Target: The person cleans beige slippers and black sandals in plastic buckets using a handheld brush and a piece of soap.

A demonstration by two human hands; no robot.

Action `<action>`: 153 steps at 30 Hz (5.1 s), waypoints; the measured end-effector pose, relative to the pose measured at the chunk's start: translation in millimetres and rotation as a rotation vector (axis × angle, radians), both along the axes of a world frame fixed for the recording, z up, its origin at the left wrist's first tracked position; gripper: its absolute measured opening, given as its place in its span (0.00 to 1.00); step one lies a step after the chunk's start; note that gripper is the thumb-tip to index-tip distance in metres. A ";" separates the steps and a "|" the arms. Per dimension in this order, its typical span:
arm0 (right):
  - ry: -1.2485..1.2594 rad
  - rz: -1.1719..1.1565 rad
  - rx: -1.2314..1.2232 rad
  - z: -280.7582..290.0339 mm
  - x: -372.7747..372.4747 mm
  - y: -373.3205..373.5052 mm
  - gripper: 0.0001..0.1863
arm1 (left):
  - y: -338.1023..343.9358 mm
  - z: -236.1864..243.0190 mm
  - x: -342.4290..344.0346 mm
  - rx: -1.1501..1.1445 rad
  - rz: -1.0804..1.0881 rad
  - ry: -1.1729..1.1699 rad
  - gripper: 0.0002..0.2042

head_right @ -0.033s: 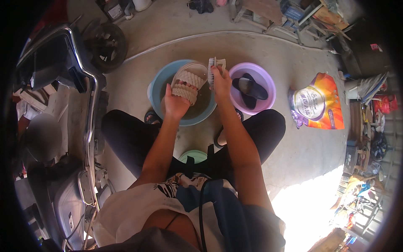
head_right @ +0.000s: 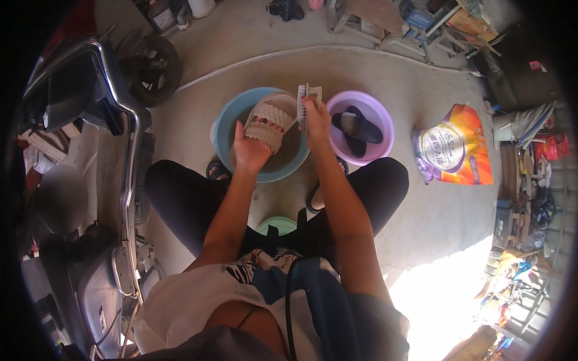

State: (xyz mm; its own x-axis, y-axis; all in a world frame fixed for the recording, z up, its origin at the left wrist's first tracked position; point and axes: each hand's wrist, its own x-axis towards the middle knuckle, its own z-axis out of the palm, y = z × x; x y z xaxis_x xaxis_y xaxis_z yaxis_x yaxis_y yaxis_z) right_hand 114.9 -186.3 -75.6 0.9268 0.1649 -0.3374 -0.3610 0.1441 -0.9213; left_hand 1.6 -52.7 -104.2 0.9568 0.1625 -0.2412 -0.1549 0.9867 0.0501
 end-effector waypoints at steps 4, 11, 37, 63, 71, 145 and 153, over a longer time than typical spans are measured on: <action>-0.125 0.047 -0.047 7.2 -21.7 14.1 0.25 | 3.2 -0.1 -6.8 0.102 -0.011 0.017 0.22; -0.918 0.184 -0.495 -2.0 -54.4 16.7 0.27 | -0.3 -11.7 -6.2 0.301 0.034 0.168 0.16; -0.904 0.424 -0.495 73.2 -3.9 -1.1 0.27 | 5.2 7.5 -4.6 0.065 0.017 0.089 0.11; -0.683 0.149 -0.290 34.2 -26.4 -14.8 0.25 | 47.3 18.6 8.0 -0.063 0.273 -0.142 0.08; -1.034 0.163 -0.366 16.7 -41.0 30.9 0.26 | 34.2 -8.6 14.4 -0.200 0.225 -0.031 0.08; 0.499 0.125 -0.325 -175.4 -3.7 53.0 0.34 | 60.8 -231.2 -11.4 0.253 -0.530 0.726 0.21; -0.486 0.388 -0.709 -100.3 -65.2 37.4 0.31 | 48.8 -167.4 4.8 -0.002 -0.274 0.627 0.15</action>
State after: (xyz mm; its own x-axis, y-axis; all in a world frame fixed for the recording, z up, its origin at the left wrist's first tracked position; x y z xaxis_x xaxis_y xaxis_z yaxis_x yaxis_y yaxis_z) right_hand 49.7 -148.8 -175.9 0.9158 0.3957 -0.0685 0.1802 -0.5574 -0.8104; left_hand 6.4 -3.9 -271.6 0.6424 -0.0663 -0.7635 0.1577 0.9864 0.0471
